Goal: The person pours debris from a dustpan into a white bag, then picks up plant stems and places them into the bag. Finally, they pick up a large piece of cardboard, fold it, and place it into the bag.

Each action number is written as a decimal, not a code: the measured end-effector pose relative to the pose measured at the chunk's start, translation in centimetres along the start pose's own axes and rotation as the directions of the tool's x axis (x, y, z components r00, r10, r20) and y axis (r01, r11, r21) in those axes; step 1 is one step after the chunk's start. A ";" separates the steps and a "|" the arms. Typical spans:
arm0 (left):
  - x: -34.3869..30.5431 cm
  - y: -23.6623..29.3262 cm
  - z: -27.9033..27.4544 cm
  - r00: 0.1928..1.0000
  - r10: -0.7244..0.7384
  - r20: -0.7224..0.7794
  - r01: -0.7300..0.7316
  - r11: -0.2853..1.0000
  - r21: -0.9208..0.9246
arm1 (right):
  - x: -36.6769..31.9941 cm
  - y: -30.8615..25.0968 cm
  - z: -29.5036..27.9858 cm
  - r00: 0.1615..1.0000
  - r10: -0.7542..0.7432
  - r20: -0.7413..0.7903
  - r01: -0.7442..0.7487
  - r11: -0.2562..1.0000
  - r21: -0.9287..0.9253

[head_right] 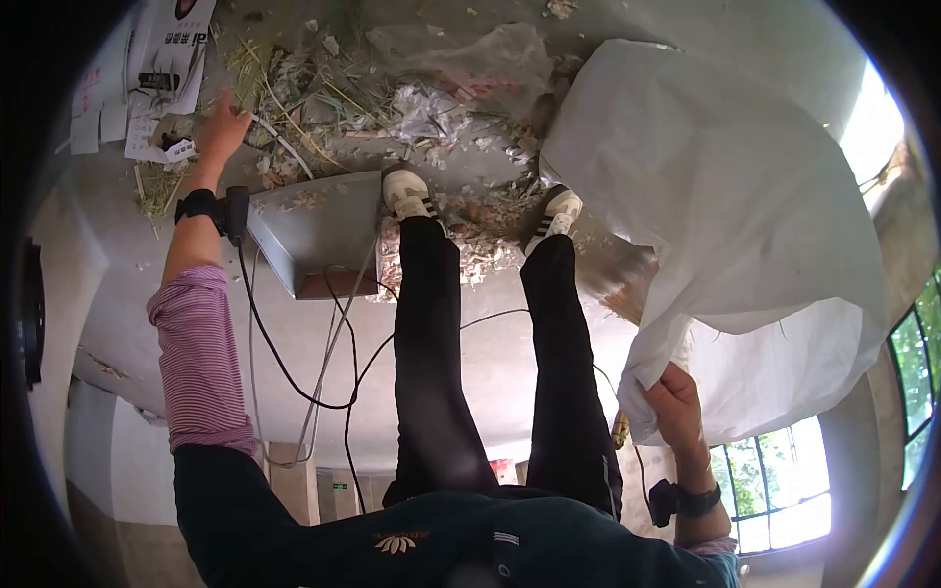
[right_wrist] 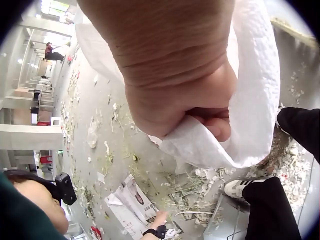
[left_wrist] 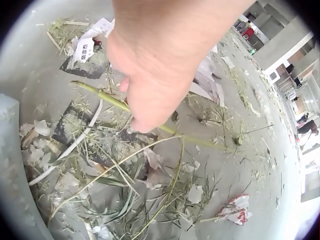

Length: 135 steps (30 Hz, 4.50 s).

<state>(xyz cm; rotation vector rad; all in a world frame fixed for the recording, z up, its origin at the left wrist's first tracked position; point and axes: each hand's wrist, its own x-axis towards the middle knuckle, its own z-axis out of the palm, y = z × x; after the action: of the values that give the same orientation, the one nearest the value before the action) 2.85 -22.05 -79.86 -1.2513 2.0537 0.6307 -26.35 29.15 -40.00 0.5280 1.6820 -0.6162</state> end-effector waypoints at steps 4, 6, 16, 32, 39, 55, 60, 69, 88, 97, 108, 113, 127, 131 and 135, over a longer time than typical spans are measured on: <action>-1.8 2.3 0.3 0.993 -0.063 0.095 0.044 0.980 0.194 | 0.0 -0.8 0.3 1.000 -0.001 -0.002 0.001 1.000 -0.014; -1.9 2.8 0.4 0.997 -0.040 0.065 0.023 0.968 0.249 | 0.1 -1.1 0.7 1.000 -0.019 -0.008 0.019 1.000 -0.025; -9.1 8.5 3.2 0.821 0.239 -0.518 -0.313 0.948 -0.059 | -0.5 -1.9 1.4 0.998 -0.057 0.024 0.058 0.997 -0.044; -32.1 8.6 -16.8 0.707 0.092 -0.701 -0.353 0.905 -0.236 | -8.3 -0.8 -2.7 0.823 -0.567 0.040 0.502 0.691 -0.520; -42.7 13.6 -21.3 0.741 0.182 -0.646 -0.414 0.882 -0.225 | -10.7 3.0 -6.9 0.633 -0.772 0.052 0.638 0.483 -0.599; -57.9 22.2 -26.7 0.958 0.249 -0.143 -0.282 0.725 -0.628 | -9.2 5.7 -14.7 0.503 -0.856 0.122 0.683 0.306 -0.664; -60.0 22.6 -27.8 0.958 0.251 -0.138 -0.267 0.606 -0.749 | -9.1 5.7 -14.8 0.569 -0.818 0.081 0.659 0.395 -0.641; -58.8 19.2 -27.4 0.972 0.236 0.009 -0.141 0.610 -0.780 | -12.3 1.6 -14.9 0.523 -0.852 0.012 0.680 0.408 -0.610; -66.4 19.2 -31.1 0.922 0.384 -0.049 -0.301 0.632 -0.714 | -22.4 -14.8 -24.4 -0.288 -0.888 0.359 0.210 -0.425 -0.881; -69.5 20.1 -32.3 0.902 0.419 -0.101 -0.332 0.526 -0.783 | -23.9 -12.7 -24.2 -0.219 -0.902 0.372 0.535 -0.430 -0.727; -65.7 29.6 -33.6 0.904 0.246 -0.349 -0.394 0.167 -0.904 | -25.3 -12.0 -19.6 0.181 -0.983 0.034 0.793 0.126 -0.597; -63.8 36.3 -33.5 0.870 0.140 -0.472 -0.468 -0.063 -0.881 | -24.8 -11.0 -17.3 0.253 -0.963 0.092 0.873 0.187 -0.450; -57.3 46.5 -32.7 0.779 0.449 -0.439 -0.130 -0.569 -0.812 | -24.1 -7.7 -10.9 0.453 -0.564 0.691 0.663 0.731 0.162; -55.8 46.2 -32.1 0.601 0.656 -0.456 0.013 -0.579 -0.815 | -24.4 -8.0 -12.5 0.436 -0.513 0.740 0.615 0.770 0.171; -58.3 47.9 -33.7 0.885 0.259 -0.388 -0.245 -0.450 -0.859 | -22.9 -7.6 -12.6 0.442 -0.676 0.590 0.787 0.607 0.106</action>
<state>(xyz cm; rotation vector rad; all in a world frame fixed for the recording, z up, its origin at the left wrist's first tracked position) -29.79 10.02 -11.09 -1.2456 1.2582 3.2466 -36.25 31.38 -14.73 -0.5896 1.2707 -1.1085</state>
